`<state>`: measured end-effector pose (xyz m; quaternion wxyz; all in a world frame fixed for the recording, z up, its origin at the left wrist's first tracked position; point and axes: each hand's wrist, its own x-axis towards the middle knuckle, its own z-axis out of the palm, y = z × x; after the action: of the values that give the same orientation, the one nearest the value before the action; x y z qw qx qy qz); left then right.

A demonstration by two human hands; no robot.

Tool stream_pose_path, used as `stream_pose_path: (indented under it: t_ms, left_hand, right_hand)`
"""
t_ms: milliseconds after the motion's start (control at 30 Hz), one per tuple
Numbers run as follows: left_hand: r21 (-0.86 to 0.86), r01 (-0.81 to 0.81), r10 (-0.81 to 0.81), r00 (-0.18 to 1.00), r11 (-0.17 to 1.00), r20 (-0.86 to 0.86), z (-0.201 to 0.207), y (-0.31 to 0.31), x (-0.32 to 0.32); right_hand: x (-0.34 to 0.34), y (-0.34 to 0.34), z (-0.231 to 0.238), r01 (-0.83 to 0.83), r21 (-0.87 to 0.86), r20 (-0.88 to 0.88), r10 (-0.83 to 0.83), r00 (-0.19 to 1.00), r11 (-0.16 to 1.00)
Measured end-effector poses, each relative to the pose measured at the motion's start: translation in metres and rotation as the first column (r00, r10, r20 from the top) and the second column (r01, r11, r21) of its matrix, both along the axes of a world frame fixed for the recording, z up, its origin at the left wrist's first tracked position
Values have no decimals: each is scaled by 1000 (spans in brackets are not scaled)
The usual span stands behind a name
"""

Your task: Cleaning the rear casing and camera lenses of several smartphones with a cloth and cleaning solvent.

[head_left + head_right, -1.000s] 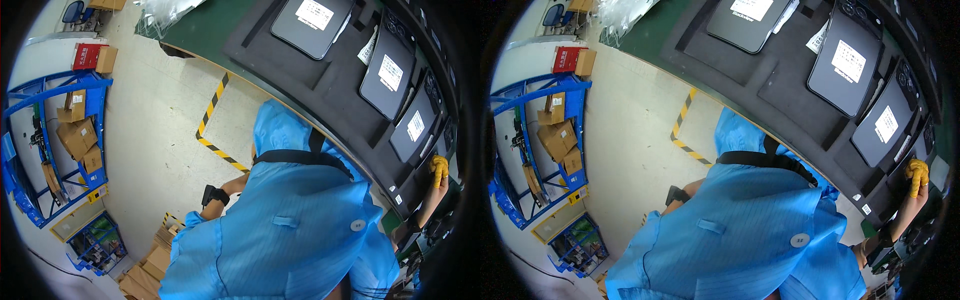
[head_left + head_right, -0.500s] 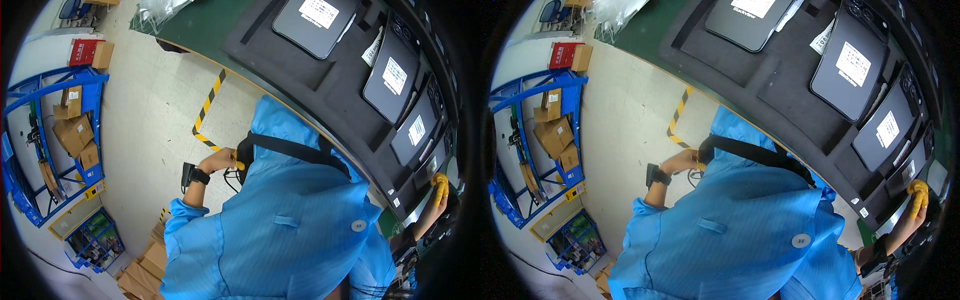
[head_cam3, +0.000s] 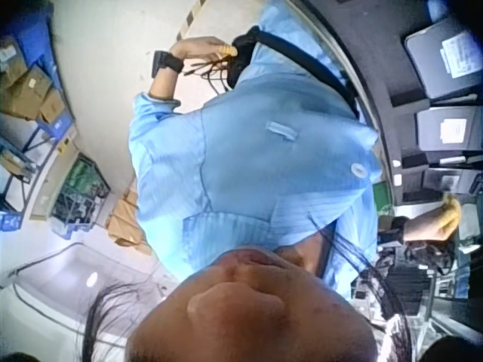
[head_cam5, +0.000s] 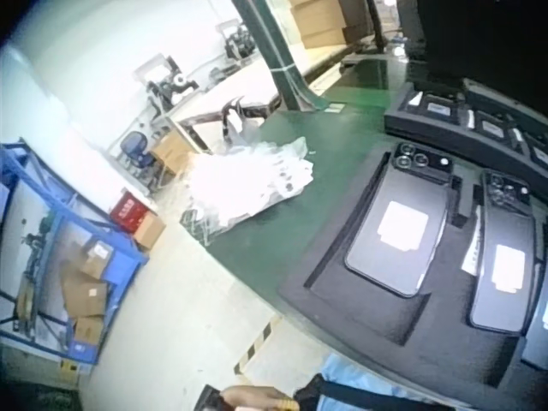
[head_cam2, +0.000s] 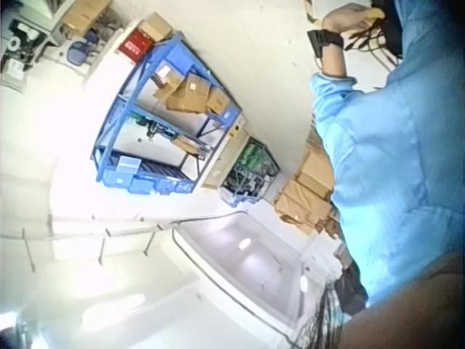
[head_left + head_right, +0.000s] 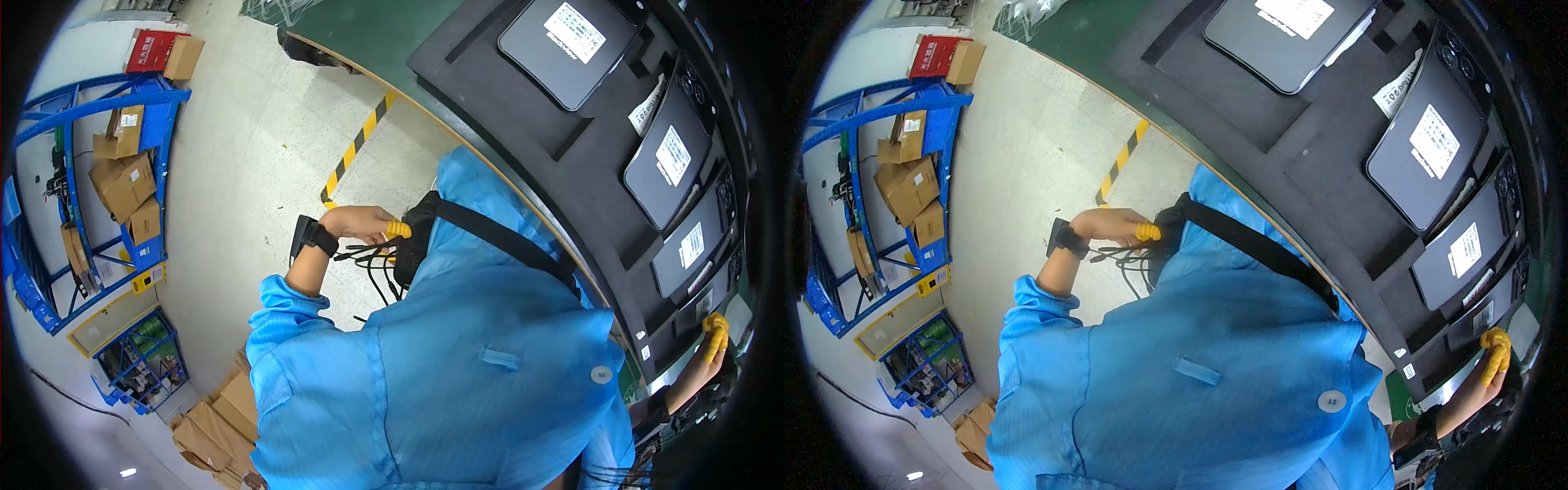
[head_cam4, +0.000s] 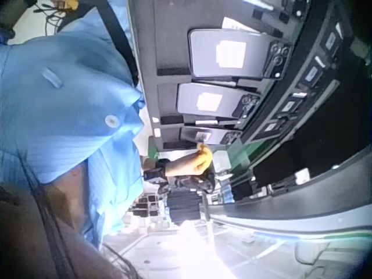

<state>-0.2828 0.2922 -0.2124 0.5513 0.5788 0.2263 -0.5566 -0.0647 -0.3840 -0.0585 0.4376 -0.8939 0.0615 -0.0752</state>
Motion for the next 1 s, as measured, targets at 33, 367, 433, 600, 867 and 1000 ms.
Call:
stream_pose_path:
  t_ms: [33, 367, 433, 600, 867, 1000]
  left_hand:
    - [2, -2, 2, 1000, 1000, 0, 1, 1, -3]
    - [110, 93, -85, 994, 990, -74, 7, 17, -29]
    - [172, 153, -111, 967, 973, -228, 17, 16, -31]
    - [270, 170, -106, 966, 948, -236, 45, 46, -18]
    - [828, 96, -455, 867, 552, 202, 228, 153, 78]
    - [877, -90, -664, 618, 473, 421, 326, 153, 131]
  right_hand:
    - [1, 1, 0, -22, 2, 4, 22, 1000, 1000]
    - [4, 8, -6, 20, -46, -1, -20, 1000, 999]
    - [4, 6, -6, 0, -43, -4, 0, 1000, 999]
    - [5, -3, -9, -12, -56, 21, 13, 1000, 998]
    - [10, -9, -15, -107, -115, 31, 112, 993, 988]
    - [1, 4, -11, -140, -11, 20, 141, 990, 990]
